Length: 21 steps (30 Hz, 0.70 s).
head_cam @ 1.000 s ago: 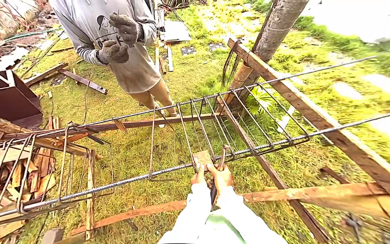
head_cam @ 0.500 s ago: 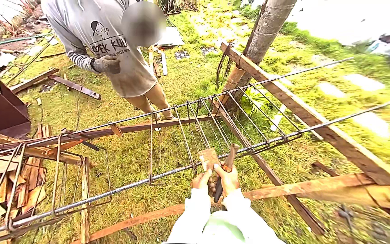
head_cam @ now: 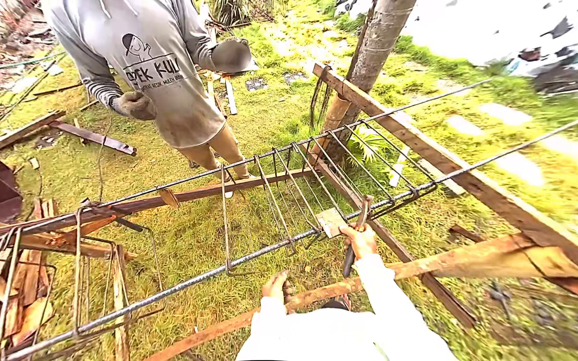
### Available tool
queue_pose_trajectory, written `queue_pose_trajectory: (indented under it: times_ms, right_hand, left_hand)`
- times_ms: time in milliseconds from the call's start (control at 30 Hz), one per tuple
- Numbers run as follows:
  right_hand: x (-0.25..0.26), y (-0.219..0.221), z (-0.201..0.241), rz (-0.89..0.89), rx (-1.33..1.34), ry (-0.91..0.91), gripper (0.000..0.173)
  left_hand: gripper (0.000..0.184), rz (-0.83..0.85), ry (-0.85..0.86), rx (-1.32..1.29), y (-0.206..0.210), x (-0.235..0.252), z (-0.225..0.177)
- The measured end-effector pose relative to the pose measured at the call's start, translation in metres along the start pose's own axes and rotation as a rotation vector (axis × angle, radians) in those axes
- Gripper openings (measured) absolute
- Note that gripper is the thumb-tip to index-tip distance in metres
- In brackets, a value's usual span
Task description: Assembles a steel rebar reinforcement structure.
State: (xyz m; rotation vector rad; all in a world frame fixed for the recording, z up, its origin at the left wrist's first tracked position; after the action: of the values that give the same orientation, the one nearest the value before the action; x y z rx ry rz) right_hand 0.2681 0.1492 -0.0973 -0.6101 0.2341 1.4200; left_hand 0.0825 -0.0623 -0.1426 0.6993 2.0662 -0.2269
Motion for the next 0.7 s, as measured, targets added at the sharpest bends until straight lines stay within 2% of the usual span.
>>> queue_pose_trajectory:
  times_ms: [100,167,300,400,467,567,633,700]
  right_hand:
    - [-0.001,-0.002,-0.004,0.003,0.022,0.001,0.036]
    - [-0.003,-0.008,-0.003,-0.017,0.068,-0.044,0.034]
    - [-0.024,-0.007,0.006,-0.011,0.224,-0.117,0.031]
    - [-0.064,0.015,0.010,0.071,0.278,-0.085,0.019]
    - [-0.087,0.038,0.002,0.139,0.243,-0.055,0.017]
    - [-0.104,0.068,-0.016,0.223,0.212,-0.009,0.022]
    - [-0.110,0.076,-0.023,0.248,0.196,0.010,0.023]
    - [-0.113,0.076,-0.027,0.256,0.175,0.011,0.026]
  left_hand:
    - [0.025,-0.028,0.036,-0.005,-0.022,-0.005,-0.003]
    - [0.024,-0.042,0.120,0.001,-0.034,-0.012,-0.010]
    - [0.023,-0.199,0.471,0.082,-0.077,-0.031,-0.033]
    - [0.035,-0.345,0.714,0.139,-0.097,-0.041,-0.053]
    - [0.044,-0.412,0.763,0.221,-0.101,-0.039,-0.068]
    - [0.049,-0.440,0.735,0.340,-0.098,-0.030,-0.087]
    - [0.046,-0.450,0.710,0.391,-0.095,-0.028,-0.092]
    - [0.037,-0.501,0.778,0.444,-0.097,-0.025,-0.092]
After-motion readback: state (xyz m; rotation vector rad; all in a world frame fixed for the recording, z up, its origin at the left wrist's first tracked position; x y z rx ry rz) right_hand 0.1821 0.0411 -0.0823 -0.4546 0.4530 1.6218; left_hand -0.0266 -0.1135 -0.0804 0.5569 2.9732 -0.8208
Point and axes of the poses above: each hand's wrist, its own x-axis towards the middle knuckle, its own y-axis out of the palm, z = x × y, the point moved 5 cm from there along x, towards the middle knuckle, and after that the axes turned 7 degrees about -x, right-handed, at the moved point
